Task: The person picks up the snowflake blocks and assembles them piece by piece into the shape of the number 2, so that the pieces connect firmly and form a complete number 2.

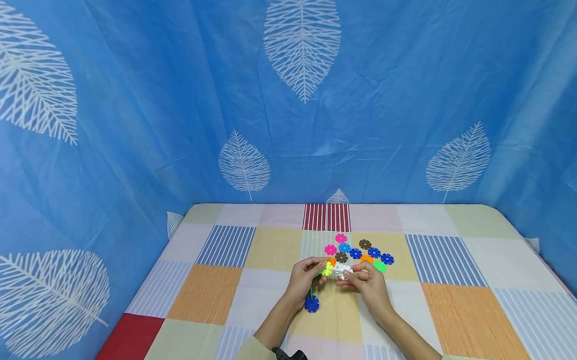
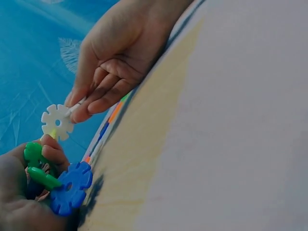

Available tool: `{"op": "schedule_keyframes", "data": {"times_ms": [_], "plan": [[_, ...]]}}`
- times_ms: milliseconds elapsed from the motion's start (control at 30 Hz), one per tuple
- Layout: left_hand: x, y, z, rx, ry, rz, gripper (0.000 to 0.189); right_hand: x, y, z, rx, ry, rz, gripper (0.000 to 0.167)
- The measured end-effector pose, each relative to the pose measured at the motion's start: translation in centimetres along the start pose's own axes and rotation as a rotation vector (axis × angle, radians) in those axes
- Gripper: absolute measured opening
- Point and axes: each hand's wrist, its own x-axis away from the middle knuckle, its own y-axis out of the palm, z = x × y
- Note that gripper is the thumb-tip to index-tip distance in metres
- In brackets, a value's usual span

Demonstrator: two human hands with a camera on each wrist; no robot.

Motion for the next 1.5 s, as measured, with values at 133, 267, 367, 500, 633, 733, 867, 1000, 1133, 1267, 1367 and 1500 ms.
{"op": "schedule_keyframes", "data": {"times_ms": [133, 267, 367, 500, 633, 733, 867, 1000, 1133, 1267, 1367, 1500], "plan": [[0.0, -0.1, -0.1, 0.038, -0.019, 0.008, 0.028, 0.1, 0.5, 0.3, 0.007, -0.048, 0.020, 0.029], [-0.2, -0.1, 0.0, 0.104, -0.038, 0.024, 0.026, -0.2, 0.9, 0.3, 0.104, -0.126, 0.072, 0.029], [-0.3, -0.1, 0.1, 0.143, -0.051, 0.008, 0.023, -0.4, 1.0, -0.3, 0.199, -0.151, 0.111, 0.027], [-0.3, -0.2, 0.2, 0.147, -0.078, -0.026, 0.028, -0.9, 0.7, 0.0, 0.287, -0.195, 0.108, 0.024], [-0.3, -0.5, 0.3, 0.139, -0.095, -0.044, 0.032, -1.4, 0.2, 0.6, 0.443, -0.306, 0.100, 0.022], [-0.4, -0.7, 0.3, 0.159, -0.109, -0.041, 0.030, -1.8, -0.1, 0.8, 0.599, -0.372, 0.116, 0.020], [-0.5, -0.9, 0.3, 0.200, -0.127, -0.033, 0.028, -2.2, -0.2, 1.2, 0.781, -0.393, 0.095, 0.021], [-0.5, -1.0, 0.3, 0.212, -0.131, -0.048, 0.028, -2.3, -0.2, 1.4, 0.919, -0.373, 0.055, 0.026], [-0.5, -0.9, 0.4, 0.219, -0.133, -0.054, 0.027, -2.3, 0.0, 1.5, 1.006, -0.351, 0.047, 0.029], [-0.5, -0.9, 0.3, 0.223, -0.135, -0.042, 0.025, -2.2, 0.0, 1.5, 1.024, -0.351, 0.048, 0.032], [-0.5, -0.9, 0.3, 0.202, -0.121, -0.038, 0.025, -2.0, -0.1, 1.4, 0.978, -0.357, 0.046, 0.032], [-0.4, -1.1, 0.2, 0.158, -0.104, -0.060, 0.022, -1.9, -0.4, 1.3, 0.807, -0.341, 0.050, 0.027]]}}
